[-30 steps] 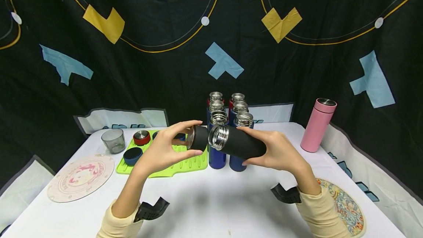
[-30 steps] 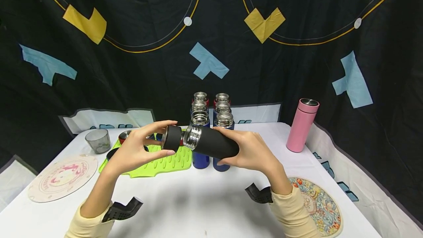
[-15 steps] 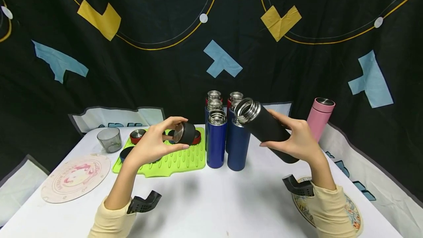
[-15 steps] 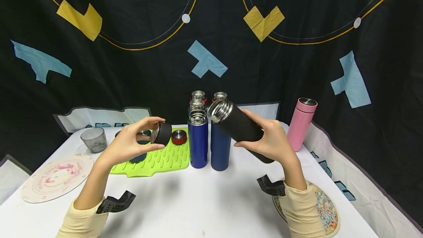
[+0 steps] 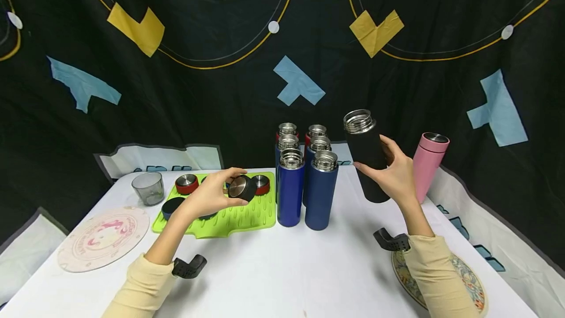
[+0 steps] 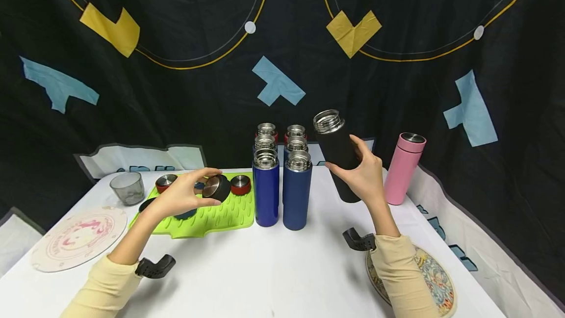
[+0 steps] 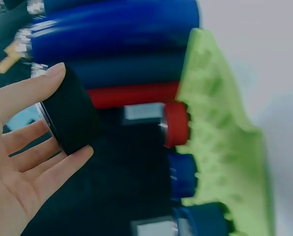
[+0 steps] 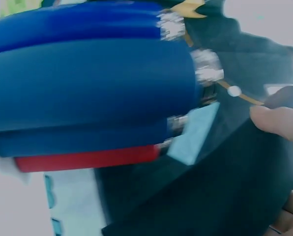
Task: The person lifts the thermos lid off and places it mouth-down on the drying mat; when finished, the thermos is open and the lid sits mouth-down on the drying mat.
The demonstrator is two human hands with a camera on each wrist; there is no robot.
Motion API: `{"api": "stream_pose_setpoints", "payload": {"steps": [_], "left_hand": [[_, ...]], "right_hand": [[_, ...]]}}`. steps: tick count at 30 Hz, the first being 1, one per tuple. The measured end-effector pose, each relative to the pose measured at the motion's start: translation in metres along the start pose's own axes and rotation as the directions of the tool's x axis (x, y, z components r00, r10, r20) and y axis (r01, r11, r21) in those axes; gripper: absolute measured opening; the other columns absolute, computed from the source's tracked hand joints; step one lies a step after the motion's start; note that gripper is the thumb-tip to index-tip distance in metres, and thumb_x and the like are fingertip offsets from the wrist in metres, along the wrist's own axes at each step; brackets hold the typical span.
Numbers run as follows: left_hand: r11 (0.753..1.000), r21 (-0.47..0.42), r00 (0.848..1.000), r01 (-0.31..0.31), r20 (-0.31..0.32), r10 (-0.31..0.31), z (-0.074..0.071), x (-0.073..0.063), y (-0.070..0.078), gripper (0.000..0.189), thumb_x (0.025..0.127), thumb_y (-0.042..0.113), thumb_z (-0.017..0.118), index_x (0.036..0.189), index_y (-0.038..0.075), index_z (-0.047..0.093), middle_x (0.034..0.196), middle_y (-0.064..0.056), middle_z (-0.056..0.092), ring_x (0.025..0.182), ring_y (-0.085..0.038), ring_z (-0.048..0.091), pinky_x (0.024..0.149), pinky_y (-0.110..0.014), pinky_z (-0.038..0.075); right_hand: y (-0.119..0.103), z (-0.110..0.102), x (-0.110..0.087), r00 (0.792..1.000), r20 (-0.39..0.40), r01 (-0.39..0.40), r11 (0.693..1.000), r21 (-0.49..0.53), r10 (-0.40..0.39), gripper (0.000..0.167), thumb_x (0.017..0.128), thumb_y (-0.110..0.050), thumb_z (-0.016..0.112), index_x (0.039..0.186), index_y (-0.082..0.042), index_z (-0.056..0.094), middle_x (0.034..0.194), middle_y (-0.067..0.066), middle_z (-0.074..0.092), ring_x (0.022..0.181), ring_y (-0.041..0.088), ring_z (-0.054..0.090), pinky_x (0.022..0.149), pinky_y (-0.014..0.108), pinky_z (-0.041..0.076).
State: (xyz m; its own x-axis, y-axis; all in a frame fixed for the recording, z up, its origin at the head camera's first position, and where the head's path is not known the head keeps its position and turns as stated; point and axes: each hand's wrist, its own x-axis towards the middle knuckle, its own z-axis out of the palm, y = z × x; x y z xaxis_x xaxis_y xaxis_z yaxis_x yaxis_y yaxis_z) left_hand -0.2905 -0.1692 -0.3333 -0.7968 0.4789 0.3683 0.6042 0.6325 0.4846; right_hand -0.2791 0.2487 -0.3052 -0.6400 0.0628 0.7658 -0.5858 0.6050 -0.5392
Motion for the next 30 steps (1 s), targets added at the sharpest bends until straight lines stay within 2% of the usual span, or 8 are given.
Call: {"api": "stream_pose_setpoints", "payload": {"steps": [4, 7, 10, 12, 19, 22, 26, 30], "left_hand": [[0.999, 0.049, 1.000, 0.002, 0.020, -0.003, 0.010, 0.001, -0.019, 0.065, 0.071, 0.020, 0.087, 0.127, 0.002, 0.057, 0.110, -0.007, 0.064, 0.096, -0.021, 0.059, 0.081, -0.039, 0.053], [0.997, 0.073, 0.999, -0.001, 0.038, -0.002, 0.019, 0.001, -0.031, 0.065, 0.071, 0.020, 0.087, 0.126, 0.000, 0.057, 0.111, -0.010, 0.065, 0.097, -0.023, 0.061, 0.082, -0.041, 0.053], [0.995, 0.100, 0.998, 0.000, 0.058, -0.006, 0.026, 0.002, -0.040, 0.065, 0.070, 0.018, 0.088, 0.124, -0.001, 0.058, 0.112, -0.012, 0.065, 0.100, -0.026, 0.061, 0.085, -0.043, 0.052], [0.993, 0.116, 0.997, 0.005, 0.073, -0.014, 0.029, 0.002, -0.045, 0.064, 0.069, 0.017, 0.088, 0.123, -0.001, 0.059, 0.112, -0.013, 0.065, 0.102, -0.028, 0.061, 0.086, -0.044, 0.051], [0.987, 0.154, 0.989, 0.035, 0.139, -0.057, 0.036, 0.006, -0.057, 0.064, 0.069, 0.016, 0.087, 0.124, -0.002, 0.060, 0.112, -0.013, 0.065, 0.103, -0.029, 0.061, 0.086, -0.044, 0.052], [0.984, 0.175, 0.985, 0.040, 0.158, -0.068, 0.040, 0.009, -0.062, 0.065, 0.069, 0.016, 0.087, 0.124, -0.002, 0.060, 0.111, -0.012, 0.065, 0.103, -0.029, 0.061, 0.085, -0.044, 0.052], [0.982, 0.182, 0.981, 0.060, 0.172, -0.091, 0.042, 0.010, -0.068, 0.065, 0.068, 0.017, 0.088, 0.123, -0.003, 0.060, 0.110, -0.012, 0.066, 0.102, -0.029, 0.062, 0.085, -0.044, 0.052], [0.981, 0.178, 0.979, 0.073, 0.175, -0.105, 0.042, 0.010, -0.071, 0.064, 0.069, 0.018, 0.088, 0.122, -0.004, 0.061, 0.110, -0.014, 0.066, 0.101, -0.030, 0.062, 0.085, -0.044, 0.052]], "right_hand": [[0.018, 0.013, 0.002, 0.998, 0.000, -0.066, 0.998, -0.007, 0.066, 0.077, 0.067, -0.014, 0.089, 0.132, -0.002, 0.050, 0.111, 0.019, 0.067, 0.094, 0.030, 0.066, 0.075, 0.014, 0.047], [0.029, 0.021, 0.003, 0.994, 0.012, -0.112, 0.994, 0.007, 0.112, 0.079, 0.068, -0.014, 0.089, 0.132, -0.001, 0.046, 0.114, 0.020, 0.066, 0.097, 0.031, 0.067, 0.079, 0.029, 0.053], [0.040, 0.029, 0.003, 0.986, 0.028, -0.165, 0.986, 0.020, 0.164, 0.081, 0.069, -0.016, 0.088, 0.134, 0.000, 0.043, 0.117, 0.024, 0.064, 0.100, 0.035, 0.065, 0.084, 0.047, 0.053], [0.047, 0.035, 0.003, 0.980, 0.035, -0.196, 0.980, 0.033, 0.195, 0.082, 0.070, -0.016, 0.088, 0.135, 0.000, 0.041, 0.119, 0.026, 0.062, 0.101, 0.038, 0.064, 0.085, 0.052, 0.052], [0.067, 0.055, 0.004, 0.953, 0.046, -0.301, 0.953, 0.030, 0.300, 0.080, 0.071, -0.018, 0.086, 0.133, 0.000, 0.038, 0.124, 0.029, 0.058, 0.108, 0.041, 0.060, 0.090, 0.054, 0.048], [0.076, 0.063, 0.006, 0.929, 0.040, -0.370, 0.927, 0.064, 0.368, 0.080, 0.073, -0.019, 0.085, 0.134, -0.001, 0.036, 0.128, 0.029, 0.055, 0.114, 0.040, 0.057, 0.094, 0.052, 0.046], [0.086, 0.073, 0.008, 0.890, 0.031, -0.455, 0.877, 0.155, 0.456, 0.083, 0.074, -0.019, 0.084, 0.137, 0.000, 0.034, 0.131, 0.027, 0.053, 0.118, 0.037, 0.055, 0.095, 0.049, 0.046], [0.093, 0.080, 0.012, 0.864, 0.014, -0.495, 0.843, 0.212, 0.504, 0.086, 0.073, -0.021, 0.085, 0.139, 0.000, 0.033, 0.132, 0.026, 0.052, 0.120, 0.034, 0.053, 0.096, 0.047, 0.046]]}}
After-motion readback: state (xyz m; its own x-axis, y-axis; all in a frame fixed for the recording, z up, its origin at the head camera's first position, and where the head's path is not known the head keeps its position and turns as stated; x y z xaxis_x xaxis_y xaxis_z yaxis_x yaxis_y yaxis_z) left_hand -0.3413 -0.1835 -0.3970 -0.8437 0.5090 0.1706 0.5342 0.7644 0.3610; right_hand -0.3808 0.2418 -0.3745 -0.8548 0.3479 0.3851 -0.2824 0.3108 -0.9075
